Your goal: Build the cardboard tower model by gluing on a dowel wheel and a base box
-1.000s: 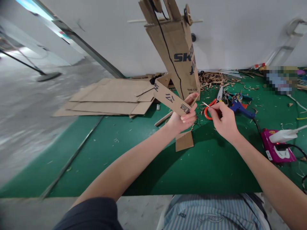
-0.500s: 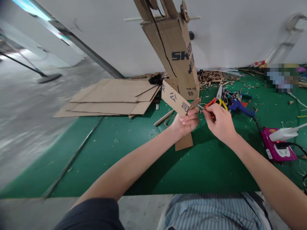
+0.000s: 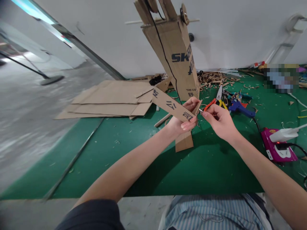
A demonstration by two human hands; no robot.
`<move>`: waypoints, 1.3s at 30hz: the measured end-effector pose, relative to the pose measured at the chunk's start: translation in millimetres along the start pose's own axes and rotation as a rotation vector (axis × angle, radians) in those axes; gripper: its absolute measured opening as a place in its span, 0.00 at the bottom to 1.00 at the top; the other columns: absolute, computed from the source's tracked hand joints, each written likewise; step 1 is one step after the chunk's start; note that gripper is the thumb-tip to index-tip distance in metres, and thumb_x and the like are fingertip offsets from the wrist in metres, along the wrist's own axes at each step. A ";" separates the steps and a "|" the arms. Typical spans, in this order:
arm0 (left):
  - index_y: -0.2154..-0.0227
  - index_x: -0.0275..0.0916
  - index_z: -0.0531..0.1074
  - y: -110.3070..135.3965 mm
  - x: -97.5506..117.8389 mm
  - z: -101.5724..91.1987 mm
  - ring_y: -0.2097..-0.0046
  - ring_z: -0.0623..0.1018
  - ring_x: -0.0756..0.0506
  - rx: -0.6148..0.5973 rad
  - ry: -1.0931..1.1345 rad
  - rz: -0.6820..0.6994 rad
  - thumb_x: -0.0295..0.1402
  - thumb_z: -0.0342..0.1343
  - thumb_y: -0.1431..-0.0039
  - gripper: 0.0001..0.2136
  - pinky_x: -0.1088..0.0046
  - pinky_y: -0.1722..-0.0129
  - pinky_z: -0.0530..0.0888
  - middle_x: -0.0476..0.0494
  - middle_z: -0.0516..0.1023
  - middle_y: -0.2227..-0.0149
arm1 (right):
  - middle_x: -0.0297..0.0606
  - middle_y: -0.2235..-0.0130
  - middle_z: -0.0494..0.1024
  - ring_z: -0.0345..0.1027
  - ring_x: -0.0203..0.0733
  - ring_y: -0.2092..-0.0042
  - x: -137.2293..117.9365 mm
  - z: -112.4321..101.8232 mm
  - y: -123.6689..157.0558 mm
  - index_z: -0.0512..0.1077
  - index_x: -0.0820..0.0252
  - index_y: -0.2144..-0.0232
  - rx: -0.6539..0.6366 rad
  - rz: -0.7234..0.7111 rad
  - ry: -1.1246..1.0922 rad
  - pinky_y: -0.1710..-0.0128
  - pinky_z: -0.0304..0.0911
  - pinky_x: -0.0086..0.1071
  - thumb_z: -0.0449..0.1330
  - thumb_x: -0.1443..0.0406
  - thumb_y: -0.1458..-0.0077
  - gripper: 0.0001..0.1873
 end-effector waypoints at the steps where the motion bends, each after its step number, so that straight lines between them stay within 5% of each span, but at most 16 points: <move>1: 0.59 0.41 0.68 1.1 0.7 2.7 0.91 0.65 0.53 -0.032 -0.034 0.001 0.28 0.48 0.31 0.05 0.84 0.91 0.58 0.53 0.74 0.82 | 0.21 0.82 0.53 0.40 0.27 0.82 4.3 3.4 0.5 0.62 0.55 0.75 -0.079 0.089 -0.141 0.84 0.39 0.26 0.65 0.53 0.44 0.19; 4: 0.59 0.41 0.68 5.3 3.1 12.8 0.89 0.68 0.53 -0.135 -0.078 0.035 0.31 0.57 0.36 0.05 0.83 0.91 0.61 0.52 0.77 0.78 | 0.18 0.81 0.50 0.34 0.25 0.82 10.2 11.4 6.0 0.62 0.55 0.75 -0.266 0.295 -0.406 0.86 0.33 0.24 0.68 0.52 0.47 0.21; 7: 0.60 0.40 0.68 7.7 4.8 18.0 0.89 0.69 0.53 -0.174 -0.048 0.070 0.32 0.61 0.38 0.07 0.83 0.91 0.62 0.54 0.77 0.77 | 0.19 0.81 0.51 0.34 0.25 0.82 9.8 10.7 7.5 0.62 0.55 0.75 -0.293 0.318 -0.428 0.86 0.32 0.24 0.69 0.53 0.47 0.21; 15: 0.62 0.40 0.66 2.4 -5.6 12.4 0.86 0.72 0.55 -0.025 0.125 0.012 0.25 0.65 0.47 0.14 0.83 0.93 0.54 0.55 0.78 0.73 | 0.26 0.80 0.64 0.54 0.30 0.80 -18.4 -11.1 8.0 0.65 0.56 0.76 0.136 -0.275 0.321 0.81 0.48 0.28 0.64 0.63 0.44 0.12; 19: 0.61 0.40 0.66 1.2 -10.5 9.5 0.86 0.71 0.56 0.050 0.158 0.001 0.24 0.58 0.39 0.08 0.83 0.93 0.51 0.57 0.75 0.77 | 0.30 0.77 0.69 0.59 0.32 0.77 -25.0 -11.0 13.4 0.67 0.56 0.75 0.229 -0.406 0.547 0.78 0.52 0.29 0.61 0.67 0.44 0.09; 22: 0.61 0.40 0.65 1.9 -10.7 7.8 0.87 0.70 0.55 0.081 0.130 -0.016 0.24 0.55 0.36 0.06 0.83 0.92 0.51 0.56 0.74 0.79 | 0.26 0.81 0.63 0.52 0.30 0.80 -14.0 -11.0 7.7 0.64 0.56 0.76 0.163 -0.247 0.403 0.81 0.47 0.28 0.62 0.63 0.44 0.13; 26: 0.60 0.41 0.65 3.2 -7.5 10.0 0.87 0.71 0.53 0.024 0.105 -0.009 0.25 0.56 0.38 0.07 0.82 0.93 0.54 0.55 0.75 0.77 | 0.21 0.83 0.53 0.41 0.27 0.83 6.1 -2.6 3.2 0.61 0.55 0.76 -0.038 0.092 -0.089 0.86 0.38 0.25 0.66 0.52 0.45 0.21; 32: 0.61 0.41 0.66 2.6 -12.7 6.2 0.84 0.74 0.52 -0.026 0.043 -0.023 0.32 0.67 0.45 0.15 0.84 0.92 0.57 0.53 0.78 0.74 | 0.19 0.81 0.53 0.32 0.24 0.83 17.8 12.9 13.2 0.61 0.56 0.75 -0.271 0.512 -0.469 0.89 0.31 0.22 0.70 0.52 0.49 0.23; 35: 0.61 0.41 0.67 1.7 -16.7 5.6 0.84 0.73 0.52 -0.053 0.030 -0.033 0.33 0.67 0.45 0.14 0.84 0.92 0.58 0.52 0.78 0.74 | 0.19 0.81 0.52 0.31 0.24 0.83 16.7 15.4 14.4 0.61 0.56 0.75 -0.306 0.531 -0.509 0.89 0.31 0.22 0.70 0.53 0.49 0.23; 39: 0.61 0.41 0.67 1.2 -19.2 6.4 0.86 0.71 0.52 -0.066 0.027 -0.022 0.33 0.65 0.44 0.12 0.83 0.92 0.59 0.53 0.76 0.77 | 0.19 0.82 0.51 0.33 0.24 0.82 12.9 13.4 10.2 0.62 0.56 0.76 -0.255 0.377 -0.474 0.86 0.33 0.22 0.70 0.53 0.48 0.23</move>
Point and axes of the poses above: each hand's wrist, its own y-axis away from the middle knuckle, its own z-axis out of the palm, x = y × z, the point moved 7 cm from there along -y, towards the middle knuckle
